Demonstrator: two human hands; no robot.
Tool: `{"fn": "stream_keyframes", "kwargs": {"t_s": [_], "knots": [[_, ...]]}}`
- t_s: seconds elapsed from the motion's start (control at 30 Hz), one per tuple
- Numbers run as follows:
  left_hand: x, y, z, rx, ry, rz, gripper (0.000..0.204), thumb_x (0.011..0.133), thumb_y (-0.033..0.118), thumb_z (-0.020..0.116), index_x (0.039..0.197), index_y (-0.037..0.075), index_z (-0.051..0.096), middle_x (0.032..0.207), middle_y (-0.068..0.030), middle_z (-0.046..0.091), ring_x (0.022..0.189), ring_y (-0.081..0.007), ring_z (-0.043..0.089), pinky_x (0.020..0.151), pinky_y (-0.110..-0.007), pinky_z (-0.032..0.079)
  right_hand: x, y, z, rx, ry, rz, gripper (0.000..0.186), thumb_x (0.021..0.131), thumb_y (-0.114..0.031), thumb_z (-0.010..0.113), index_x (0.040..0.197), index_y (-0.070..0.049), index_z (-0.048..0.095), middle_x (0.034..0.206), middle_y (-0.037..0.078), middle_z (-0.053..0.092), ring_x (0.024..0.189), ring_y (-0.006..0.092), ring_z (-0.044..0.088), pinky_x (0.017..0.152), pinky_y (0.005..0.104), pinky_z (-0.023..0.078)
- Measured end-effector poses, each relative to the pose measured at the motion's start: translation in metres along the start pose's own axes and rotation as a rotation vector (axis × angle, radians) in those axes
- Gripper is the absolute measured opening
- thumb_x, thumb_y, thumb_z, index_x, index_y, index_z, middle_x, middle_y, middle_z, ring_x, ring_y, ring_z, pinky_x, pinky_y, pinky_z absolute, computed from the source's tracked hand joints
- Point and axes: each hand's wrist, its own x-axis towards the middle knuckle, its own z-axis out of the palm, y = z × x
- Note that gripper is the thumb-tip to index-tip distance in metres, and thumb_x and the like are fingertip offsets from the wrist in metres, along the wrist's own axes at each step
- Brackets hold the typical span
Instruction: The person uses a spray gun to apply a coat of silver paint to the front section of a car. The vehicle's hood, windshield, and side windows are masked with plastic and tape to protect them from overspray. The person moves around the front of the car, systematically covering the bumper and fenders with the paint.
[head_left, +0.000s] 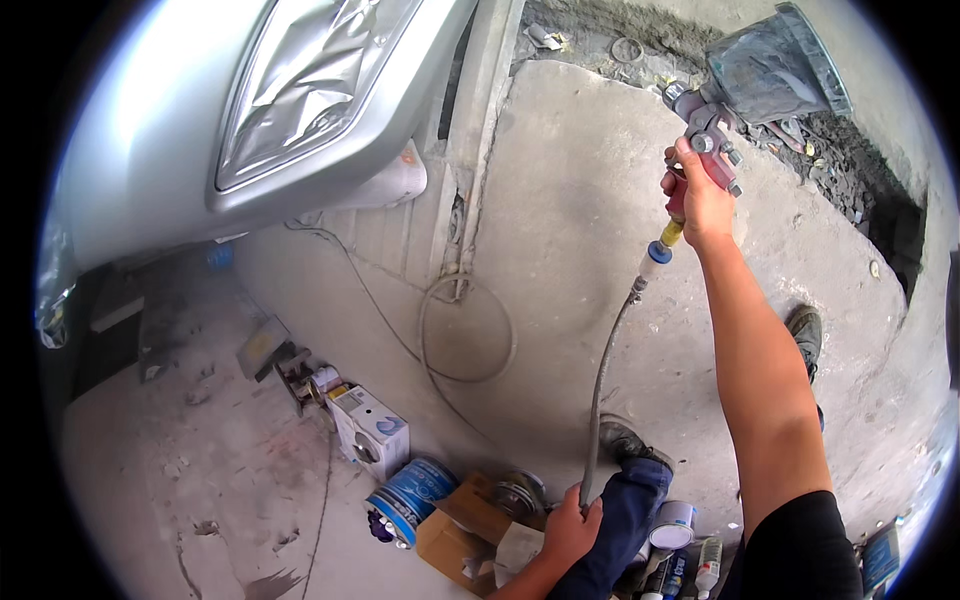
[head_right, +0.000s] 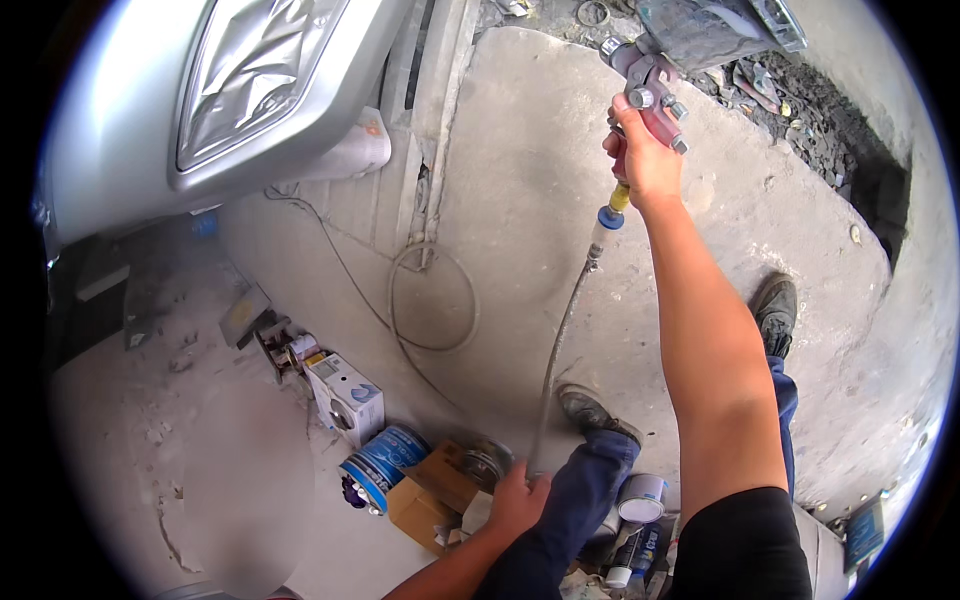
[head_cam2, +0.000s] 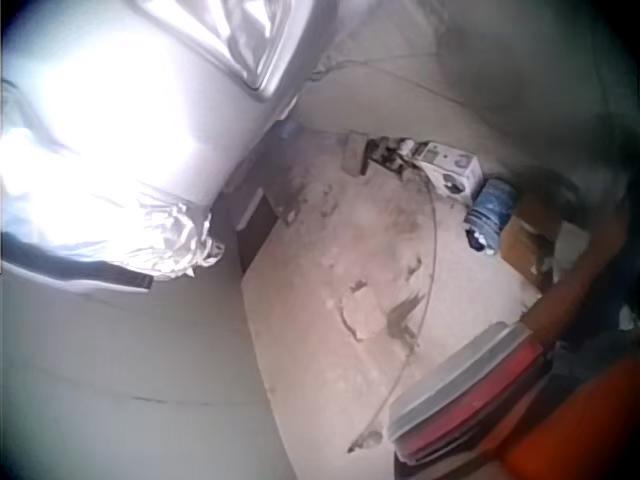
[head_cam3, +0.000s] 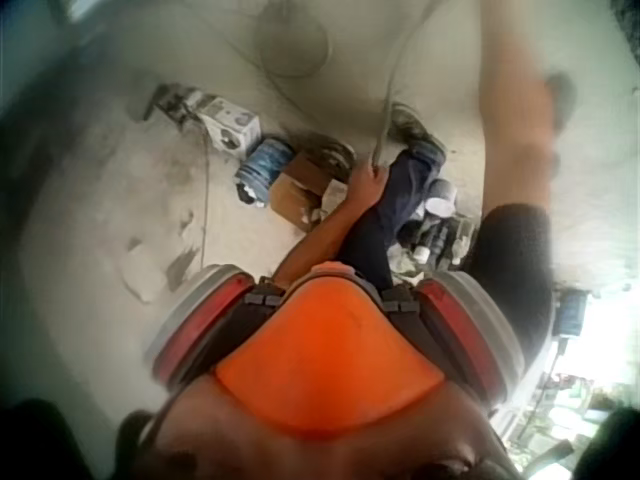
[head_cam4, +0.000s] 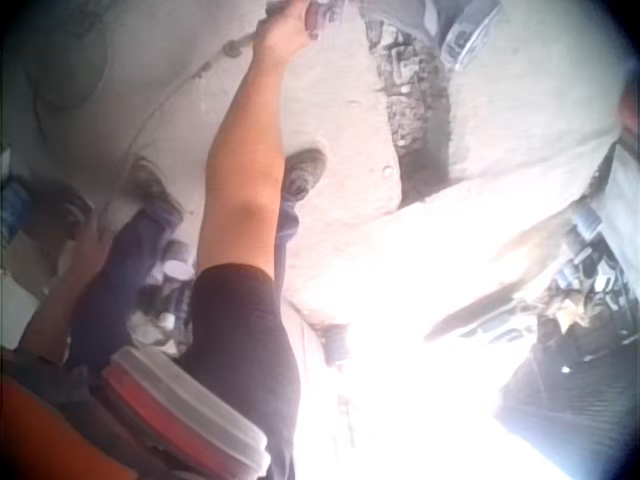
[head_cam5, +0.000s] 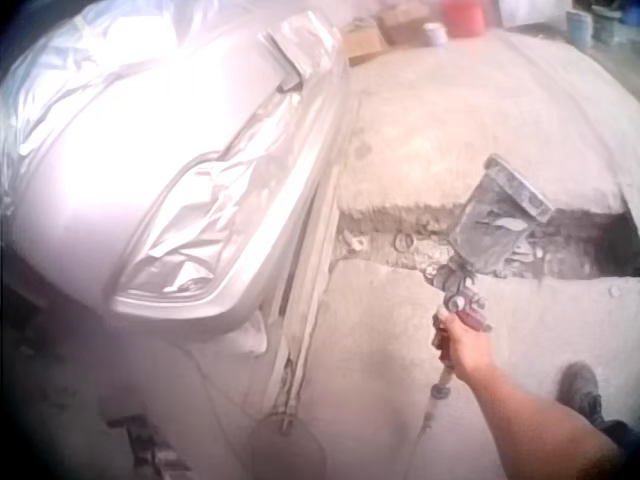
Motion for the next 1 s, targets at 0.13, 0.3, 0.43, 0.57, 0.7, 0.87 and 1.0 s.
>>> {"fn": "stream_keyframes", "kwargs": {"t_s": [0.13, 0.3, 0.43, 0.57, 0.7, 0.87, 1.0], "knots": [[0.003, -0.021, -0.010, 0.071, 0.092, -0.038, 0.034, 0.084, 0.025, 0.056, 0.108, 0.001, 0.055, 0.076, -0.0190, 0.063, 0.075, -0.0356, 0.063, 0.067, -0.043, 0.049, -0.026, 0.037, 0.019, 0.003, -0.040, 0.074, 0.026, 0.083, -0.033, 0.065, 0.084, -0.008, 0.057, 0.067, 0.003, 0.058, 0.052, 0.0101, 0.053, 0.043, 0.0242, 0.039], [-0.028, -0.087, -0.035, 0.182, 0.083, -0.225, 0.028, 0.083, 0.027, 0.055, 0.103, 0.008, 0.058, 0.082, -0.0201, 0.064, 0.081, -0.0377, 0.062, 0.072, -0.046, 0.048, -0.143, 0.076, 0.046, -0.095, -0.401, 0.298, 0.014, 0.079, -0.011, 0.067, 0.089, -0.003, 0.061, 0.082, 0.005, 0.065, 0.067, 0.0099, 0.059, 0.060, 0.0242, 0.047], [-0.066, -0.121, -0.046, 0.278, 0.050, -0.329, 0.025, 0.082, 0.028, 0.055, 0.100, 0.011, 0.059, 0.082, -0.0200, 0.064, 0.082, -0.0389, 0.061, 0.073, -0.048, 0.047, -0.231, 0.080, 0.028, 0.111, -0.623, 0.223, 0.039, 0.081, -0.015, 0.064, 0.116, -0.003, 0.053, 0.109, 0.008, 0.060, 0.099, 0.0223, 0.058, 0.085, 0.0343, 0.048], [-0.086, -0.131, -0.043, 0.259, -0.066, -0.302, 0.027, 0.082, 0.029, 0.055, 0.100, 0.010, 0.059, 0.083, -0.0206, 0.064, 0.083, -0.0409, 0.060, 0.073, -0.049, 0.047, -0.223, 0.032, -0.040, -0.681, -0.526, -0.405, 0.036, 0.086, -0.027, 0.058, 0.113, -0.003, 0.054, 0.090, 0.006, 0.062, 0.085, 0.0198, 0.058, 0.077, 0.0339, 0.047], [-0.113, -0.105, -0.041, 0.147, -0.108, -0.242, 0.031, 0.082, 0.034, 0.056, 0.100, 0.008, 0.059, 0.084, -0.0223, 0.063, 0.084, -0.0424, 0.059, 0.074, -0.049, 0.046, -0.214, -0.094, -0.065, -0.316, -0.167, 0.101, 0.038, 0.089, -0.027, 0.058, 0.119, -0.006, 0.052, 0.076, 0.001, 0.060, 0.058, 0.0067, 0.049, 0.051, 0.0217, 0.038], [-0.141, -0.063, -0.047, 0.169, -0.190, -0.205, 0.031, 0.083, 0.034, 0.056, 0.097, 0.007, 0.059, 0.082, -0.0204, 0.064, 0.085, -0.0398, 0.060, 0.075, -0.048, 0.046, -0.226, -0.171, -0.114, -0.224, -0.051, 0.141, 0.035, 0.090, -0.026, 0.057, 0.119, -0.006, 0.051, 0.092, 0.003, 0.060, 0.070, 0.0065, 0.055, 0.054, 0.0194, 0.038], [-0.163, -0.037, -0.059, 0.205, -0.279, -0.234, 0.034, 0.082, 0.039, 0.056, 0.090, 0.007, 0.062, 0.081, -0.0186, 0.063, 0.084, -0.0382, 0.061, 0.072, -0.047, 0.046, -0.233, -0.195, -0.124, -0.184, -0.201, 0.225, 0.021, 0.089, -0.014, 0.058, 0.105, -0.001, 0.054, 0.085, 0.005, 0.062, 0.076, 0.0137, 0.058, 0.075, 0.0292, 0.047]]}}
